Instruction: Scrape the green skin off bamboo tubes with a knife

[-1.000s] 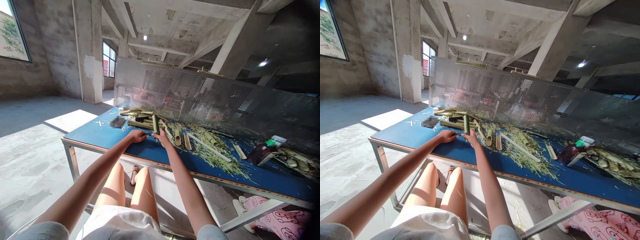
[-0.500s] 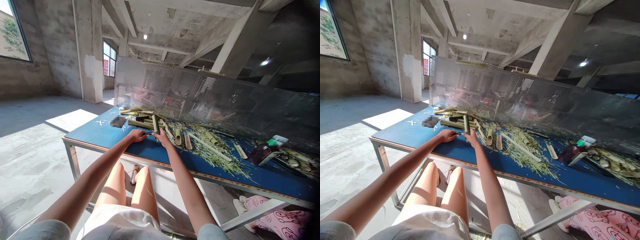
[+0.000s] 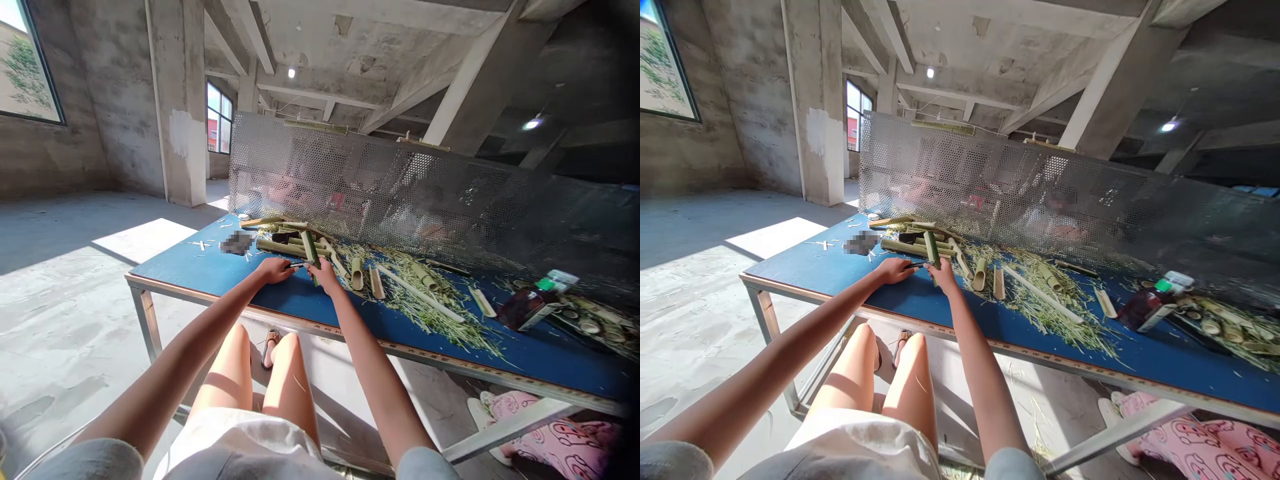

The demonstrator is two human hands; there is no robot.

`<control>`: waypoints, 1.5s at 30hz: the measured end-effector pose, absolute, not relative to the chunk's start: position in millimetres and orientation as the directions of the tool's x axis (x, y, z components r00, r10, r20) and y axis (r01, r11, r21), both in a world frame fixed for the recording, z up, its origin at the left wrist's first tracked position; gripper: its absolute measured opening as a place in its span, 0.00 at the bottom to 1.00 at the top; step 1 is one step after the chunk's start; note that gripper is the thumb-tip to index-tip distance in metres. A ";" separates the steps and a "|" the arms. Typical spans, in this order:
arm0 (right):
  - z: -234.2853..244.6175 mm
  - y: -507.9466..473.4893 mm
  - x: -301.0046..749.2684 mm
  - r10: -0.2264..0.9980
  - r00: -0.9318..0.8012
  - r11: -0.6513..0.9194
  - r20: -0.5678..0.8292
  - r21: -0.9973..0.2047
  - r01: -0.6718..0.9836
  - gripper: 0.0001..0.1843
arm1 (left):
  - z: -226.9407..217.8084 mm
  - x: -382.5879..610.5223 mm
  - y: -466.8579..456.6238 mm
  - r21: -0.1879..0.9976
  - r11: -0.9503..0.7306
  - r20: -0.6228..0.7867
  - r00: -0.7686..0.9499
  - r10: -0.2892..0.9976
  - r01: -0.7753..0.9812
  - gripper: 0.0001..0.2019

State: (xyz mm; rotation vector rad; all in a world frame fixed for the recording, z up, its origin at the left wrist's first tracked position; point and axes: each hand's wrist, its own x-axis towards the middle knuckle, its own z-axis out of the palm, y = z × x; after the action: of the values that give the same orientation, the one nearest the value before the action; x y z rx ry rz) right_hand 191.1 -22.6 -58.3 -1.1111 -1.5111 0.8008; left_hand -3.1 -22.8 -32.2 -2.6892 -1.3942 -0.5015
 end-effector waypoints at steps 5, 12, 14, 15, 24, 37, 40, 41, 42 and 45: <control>-56.8 -23.3 190.0 0.938 0.005 0.334 0.347 -0.905 0.262 0.21 | -33.0 -3.2 -22.2 0.084 -0.577 0.327 0.524 0.786 0.813 0.23; -52.4 -28.1 189.0 0.934 0.047 0.323 0.355 -0.891 0.318 0.20 | -33.7 -1.7 -24.4 0.080 -0.559 0.336 0.505 0.795 0.825 0.24; -51.4 -29.8 188.8 0.934 0.064 0.313 0.353 -0.889 0.334 0.20 | -34.5 -1.1 -23.7 0.087 -0.548 0.333 0.494 0.803 0.832 0.24; -51.2 -30.4 188.9 0.934 0.073 0.307 0.350 -0.889 0.341 0.20 | -35.0 -0.8 -23.3 0.091 -0.542 0.329 0.489 0.808 0.835 0.24; -53.1 -30.0 192.8 0.941 0.059 0.287 0.333 -0.880 0.380 0.20 | -37.2 3.0 -20.2 0.138 -0.481 0.307 0.424 0.852 0.866 0.25; -50.3 -33.6 181.8 0.959 0.025 0.261 0.281 -0.919 0.296 0.16 | -26.7 -23.0 -1.3 0.320 -0.128 0.331 0.016 0.943 0.939 0.25; -46.9 -31.2 179.9 0.950 0.100 0.274 0.297 -0.942 0.196 0.18 | -24.2 -22.1 -3.7 0.356 -0.116 0.346 -0.015 0.938 0.927 0.23; -46.0 -30.2 179.2 0.944 0.124 0.285 0.304 -0.946 0.154 0.18 | -23.0 -21.4 -4.6 0.370 -0.122 0.349 -0.016 0.937 0.921 0.22; -45.1 -29.3 178.7 0.939 0.145 0.297 0.311 -0.948 0.111 0.19 | -21.8 -20.4 -5.5 0.386 -0.131 0.350 -0.014 0.937 0.913 0.21; -42.7 -26.7 178.9 0.931 0.185 0.324 0.316 -0.946 -0.015 0.21 | -17.8 -14.8 -7.9 0.450 -0.169 0.354 -0.001 0.935 0.877 0.19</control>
State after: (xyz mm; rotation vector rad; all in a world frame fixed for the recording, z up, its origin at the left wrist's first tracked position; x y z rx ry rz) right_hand 178.9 -26.7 -42.7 -1.0163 -1.1819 0.8609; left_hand -14.8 -7.9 -17.8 -2.2875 -2.0850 -0.9605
